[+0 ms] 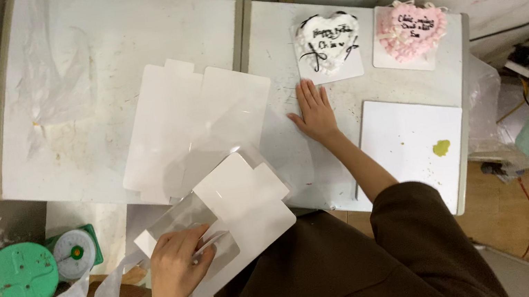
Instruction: The person assembles white cardboard cake boxes by folding the flaps and inserting clear plastic windows. They then place decorated cake boards into the assembled boxes and close the lids.
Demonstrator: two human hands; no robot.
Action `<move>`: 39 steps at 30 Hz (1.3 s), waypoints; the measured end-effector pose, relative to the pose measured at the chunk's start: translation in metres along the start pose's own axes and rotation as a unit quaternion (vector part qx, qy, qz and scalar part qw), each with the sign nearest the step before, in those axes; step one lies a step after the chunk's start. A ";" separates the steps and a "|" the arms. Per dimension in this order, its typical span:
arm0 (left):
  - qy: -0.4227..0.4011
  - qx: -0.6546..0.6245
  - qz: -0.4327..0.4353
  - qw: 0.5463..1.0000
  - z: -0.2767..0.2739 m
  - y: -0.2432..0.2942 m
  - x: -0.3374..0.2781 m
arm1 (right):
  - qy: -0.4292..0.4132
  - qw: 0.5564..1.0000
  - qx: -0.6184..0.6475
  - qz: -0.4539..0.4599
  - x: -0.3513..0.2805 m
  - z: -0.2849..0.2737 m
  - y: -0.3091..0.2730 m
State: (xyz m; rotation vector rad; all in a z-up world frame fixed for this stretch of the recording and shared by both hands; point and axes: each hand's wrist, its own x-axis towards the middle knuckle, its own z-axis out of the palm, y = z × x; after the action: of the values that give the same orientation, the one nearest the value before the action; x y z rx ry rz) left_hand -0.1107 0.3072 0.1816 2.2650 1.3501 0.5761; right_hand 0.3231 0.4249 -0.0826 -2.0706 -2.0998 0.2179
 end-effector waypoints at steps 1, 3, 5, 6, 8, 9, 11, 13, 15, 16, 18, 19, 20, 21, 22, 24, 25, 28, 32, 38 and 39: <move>-0.003 -0.011 0.010 1.000 0.001 0.001 0.004 | 0.003 1.000 0.002 0.009 -0.010 -0.002 -0.001; -0.011 -0.031 0.032 0.999 -0.001 0.004 0.012 | 0.023 0.999 -0.003 0.037 -0.029 -0.009 0.002; -0.032 -0.027 0.048 0.998 -0.003 0.005 0.020 | 0.061 0.996 -0.006 0.070 -0.044 -0.015 0.000; -0.042 -0.026 0.054 0.997 -0.004 0.006 0.023 | 0.085 0.993 -0.007 0.086 -0.054 -0.017 0.002; -0.053 -0.026 0.064 0.996 -0.004 0.005 0.030 | 0.143 0.979 0.044 0.139 -0.062 -0.012 0.004; -0.059 -0.026 0.068 0.996 -0.004 0.005 0.032 | 0.175 0.964 0.097 0.175 -0.057 -0.003 0.006; -0.076 -0.023 0.081 0.994 -0.005 0.003 0.035 | 0.201 0.852 0.389 0.289 -0.039 0.012 0.017; -0.071 -0.023 0.094 0.993 -0.007 0.001 0.037 | 0.142 0.498 0.771 0.371 -0.019 0.010 0.020; -0.046 -0.024 0.106 0.993 -0.008 0.000 0.034 | 0.178 0.361 0.864 0.301 -0.011 0.015 0.005; -0.043 -0.025 0.106 0.993 -0.009 -0.001 0.033 | 0.193 0.288 0.901 0.261 -0.007 0.016 -0.003; -0.036 -0.027 0.106 0.993 -0.011 -0.004 0.030 | 0.253 0.206 0.890 0.319 0.000 0.014 -0.018; -0.042 -0.023 0.093 0.994 -0.012 -0.005 0.028 | 0.282 0.165 0.879 0.346 0.003 0.012 -0.026; -0.047 -0.020 0.080 0.995 -0.013 -0.007 0.026 | 0.287 0.155 0.879 0.348 0.007 0.008 -0.030; -0.053 -0.017 0.068 0.996 -0.014 -0.009 0.025 | 0.292 0.146 0.878 0.350 0.011 0.004 -0.033; -0.053 -0.011 0.065 0.996 -0.014 -0.010 0.024 | 0.296 0.136 0.878 0.351 0.016 0.000 -0.035; -0.052 0.001 0.058 0.997 -0.014 -0.013 0.023 | 0.297 0.128 0.885 0.335 0.020 -0.007 -0.033; -0.047 0.003 0.058 0.997 -0.014 -0.014 0.024 | 0.297 0.124 0.889 0.327 0.023 -0.009 -0.032; -0.040 0.007 0.058 0.998 -0.014 -0.017 0.026 | 0.297 0.108 0.883 0.346 0.028 -0.015 -0.030; -0.048 0.003 0.058 0.997 -0.014 -0.015 0.032 | 0.301 0.118 0.876 0.359 0.032 -0.015 -0.027; -0.054 0.002 0.052 0.997 -0.013 -0.013 0.039 | 0.329 0.167 0.859 0.356 0.039 0.008 -0.012; -0.053 0.000 0.052 0.997 -0.012 -0.013 0.040 | 0.332 0.171 0.853 0.363 0.041 0.014 -0.008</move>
State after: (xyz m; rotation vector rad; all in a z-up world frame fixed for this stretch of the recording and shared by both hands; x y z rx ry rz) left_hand -0.1095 0.3503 0.1894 2.3420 1.1869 0.4827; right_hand 0.3116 0.4659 -0.0929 -0.6859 0.4798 0.8899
